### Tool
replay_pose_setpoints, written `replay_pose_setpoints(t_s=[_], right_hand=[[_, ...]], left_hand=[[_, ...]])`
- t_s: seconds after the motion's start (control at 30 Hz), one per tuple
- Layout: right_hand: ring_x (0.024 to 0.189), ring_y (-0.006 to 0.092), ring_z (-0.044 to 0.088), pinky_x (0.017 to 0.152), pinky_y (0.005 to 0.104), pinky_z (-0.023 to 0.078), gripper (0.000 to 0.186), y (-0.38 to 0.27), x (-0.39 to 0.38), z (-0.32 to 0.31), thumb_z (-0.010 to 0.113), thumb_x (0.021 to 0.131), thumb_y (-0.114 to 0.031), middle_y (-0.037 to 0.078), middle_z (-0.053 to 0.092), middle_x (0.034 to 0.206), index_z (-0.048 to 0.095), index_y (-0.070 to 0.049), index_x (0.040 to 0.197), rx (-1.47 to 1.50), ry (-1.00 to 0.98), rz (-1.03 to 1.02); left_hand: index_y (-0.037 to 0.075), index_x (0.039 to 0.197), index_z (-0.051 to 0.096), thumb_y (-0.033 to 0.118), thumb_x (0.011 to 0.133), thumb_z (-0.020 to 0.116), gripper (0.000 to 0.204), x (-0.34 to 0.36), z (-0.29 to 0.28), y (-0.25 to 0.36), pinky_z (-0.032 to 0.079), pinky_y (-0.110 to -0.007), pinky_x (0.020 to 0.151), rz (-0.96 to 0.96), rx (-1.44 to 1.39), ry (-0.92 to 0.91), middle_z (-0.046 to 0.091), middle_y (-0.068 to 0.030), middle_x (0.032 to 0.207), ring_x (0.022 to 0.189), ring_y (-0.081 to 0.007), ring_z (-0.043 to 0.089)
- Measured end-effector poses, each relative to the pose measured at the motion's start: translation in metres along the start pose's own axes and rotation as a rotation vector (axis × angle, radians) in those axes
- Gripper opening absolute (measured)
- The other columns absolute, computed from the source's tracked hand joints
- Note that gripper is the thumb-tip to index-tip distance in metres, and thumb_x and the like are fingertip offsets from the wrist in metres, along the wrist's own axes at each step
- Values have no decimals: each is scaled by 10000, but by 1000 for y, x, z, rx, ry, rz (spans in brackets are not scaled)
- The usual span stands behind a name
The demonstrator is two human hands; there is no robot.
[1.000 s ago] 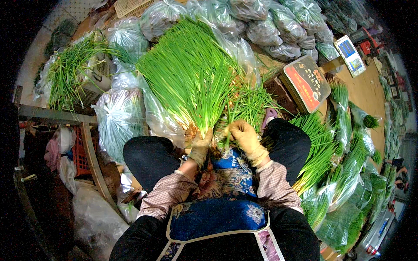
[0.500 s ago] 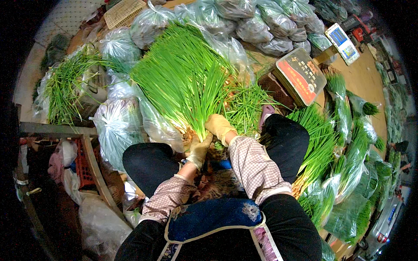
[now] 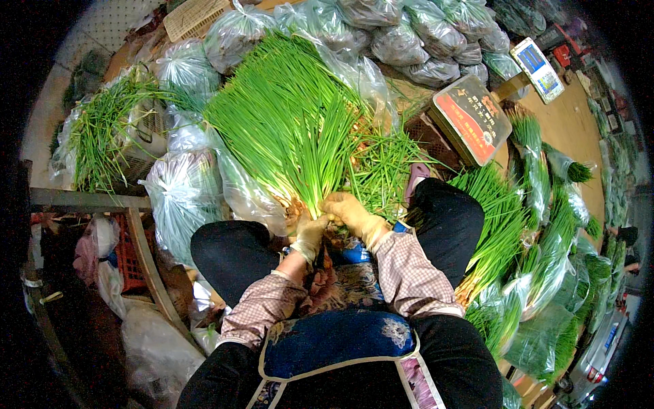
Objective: The person sits on the floor in a market setting, sorting through a large pile of green onions. They pick up bunches, align the roots, and place them onto a digital scale to weigh them before setting them aside.
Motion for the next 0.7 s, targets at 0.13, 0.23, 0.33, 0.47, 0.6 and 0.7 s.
replay_pose_setpoints(t_s=[0.13,0.23,0.33,0.47,0.6,0.7], right_hand=[[510,69,425,478,200,329,189,-1,-27,1,655,808,-182,-19,522,653,575,-26,878,93,-55,-128],[539,68,442,493,215,346,200,-36,-55,4,643,807,-194,-19,534,684,602,-24,903,139,-86,-295],[489,59,411,460,205,334,207,-82,-72,-25,591,833,-186,-35,478,587,608,-11,941,207,-14,-471],[494,74,427,460,215,343,191,-50,-49,-108,537,876,-180,-17,503,591,608,-14,940,210,308,-398],[541,77,466,478,214,379,221,2,-16,-71,527,890,-187,33,612,739,581,-7,1007,-13,220,14],[585,98,512,515,217,426,310,0,21,-51,554,875,-232,57,648,797,557,7,1072,-54,268,-14]], left_hand=[[15,989,589,126,839,595,187,-20,20,47,460,-244,595,97,161,-16,627,-37,821,684,-127,589],[-2,1032,589,243,862,591,298,-11,5,26,461,-290,652,58,239,24,645,-78,866,749,-157,604],[-12,1121,558,358,919,496,426,6,-32,-22,451,-302,779,64,408,135,620,-123,1019,896,-197,590],[-9,1209,509,408,971,358,503,-10,2,24,452,-291,822,-96,226,114,599,-94,1080,909,-192,568],[17,1215,509,429,967,354,506,-14,5,16,451,-296,828,-212,-163,129,610,-82,1055,908,-181,571],[76,1185,530,483,954,346,503,-30,23,39,482,-306,782,-441,-290,82,623,-60,1023,897,-175,599]])
Point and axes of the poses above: each hand's wrist, its own x-axis towards the middle knuckle, its own z-axis out of the palm, y = z × x, the point moved 7 cm from there along x, towards the middle knuckle
